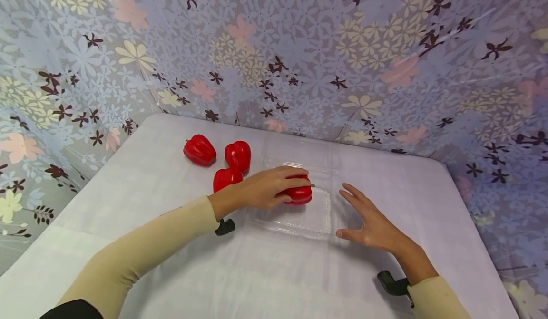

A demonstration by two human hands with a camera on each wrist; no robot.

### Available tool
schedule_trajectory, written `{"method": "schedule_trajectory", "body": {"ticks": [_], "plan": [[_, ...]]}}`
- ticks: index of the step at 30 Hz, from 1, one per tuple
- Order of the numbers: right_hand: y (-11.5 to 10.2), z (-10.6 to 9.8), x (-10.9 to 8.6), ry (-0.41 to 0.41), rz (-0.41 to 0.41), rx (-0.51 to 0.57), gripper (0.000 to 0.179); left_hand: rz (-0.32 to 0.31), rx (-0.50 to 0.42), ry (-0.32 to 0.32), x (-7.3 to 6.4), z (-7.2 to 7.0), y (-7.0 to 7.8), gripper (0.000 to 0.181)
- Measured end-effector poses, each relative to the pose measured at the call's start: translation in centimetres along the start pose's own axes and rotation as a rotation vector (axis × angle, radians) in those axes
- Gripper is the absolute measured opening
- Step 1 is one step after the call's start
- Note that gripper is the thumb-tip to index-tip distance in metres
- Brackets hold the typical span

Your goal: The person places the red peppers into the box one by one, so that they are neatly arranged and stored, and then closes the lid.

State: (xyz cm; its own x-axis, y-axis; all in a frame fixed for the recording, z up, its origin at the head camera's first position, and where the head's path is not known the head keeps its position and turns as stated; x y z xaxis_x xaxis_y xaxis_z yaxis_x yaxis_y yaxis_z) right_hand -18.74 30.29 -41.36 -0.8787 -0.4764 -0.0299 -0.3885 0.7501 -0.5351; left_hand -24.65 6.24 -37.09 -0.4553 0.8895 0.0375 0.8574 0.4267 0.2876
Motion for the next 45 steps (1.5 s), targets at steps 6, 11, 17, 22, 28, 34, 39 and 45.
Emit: {"method": "schedule_trajectory", "body": {"ticks": [6,11,17,22,28,34,39,45], "plan": [[-0.1,0.1,0.0,0.002,0.017,0.001,0.094,-0.013,0.000,-0.010,0.8,0.7,0.1,0.058],[-0.2,0.1,0.1,0.004,0.009,0.003,0.094,-0.028,-0.002,-0.038,1.6,1.3,0.2,0.059],[-0.1,0.3,0.2,0.009,0.000,0.008,0.094,-0.039,0.000,-0.056,2.2,2.3,0.1,0.059],[-0.1,0.4,0.0,-0.001,0.012,-0.004,0.094,-0.041,-0.014,-0.084,2.4,3.1,0.1,0.059],[-0.1,0.3,0.2,0.001,0.004,-0.020,0.093,-0.053,-0.067,-0.143,2.5,3.1,-0.1,0.068],[-0.1,0.2,0.3,-0.004,0.016,-0.023,0.094,-0.064,-0.016,-0.154,2.7,2.9,-0.4,0.073],[-0.1,0.2,0.3,-0.001,0.021,-0.013,0.094,-0.074,-0.026,-0.138,2.7,2.9,-0.6,0.074],[-0.2,0.3,0.2,-0.004,0.011,0.005,0.093,-0.064,-0.048,-0.114,2.7,3.2,-0.5,0.074]]}}
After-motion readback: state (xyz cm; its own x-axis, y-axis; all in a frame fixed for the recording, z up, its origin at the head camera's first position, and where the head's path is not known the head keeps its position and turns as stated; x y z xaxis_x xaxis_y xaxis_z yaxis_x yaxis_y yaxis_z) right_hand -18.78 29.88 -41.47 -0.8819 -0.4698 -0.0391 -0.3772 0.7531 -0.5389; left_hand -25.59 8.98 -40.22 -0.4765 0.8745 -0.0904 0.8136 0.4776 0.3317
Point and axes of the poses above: each hand's wrist, its own x-axis towards the middle knuckle, its own z-axis out of the palm, y = z × x, the point moved 5 cm from there along x, towards the middle knuckle, and after that the axes turned 4 degrees about -y, right-handed, at the moved point
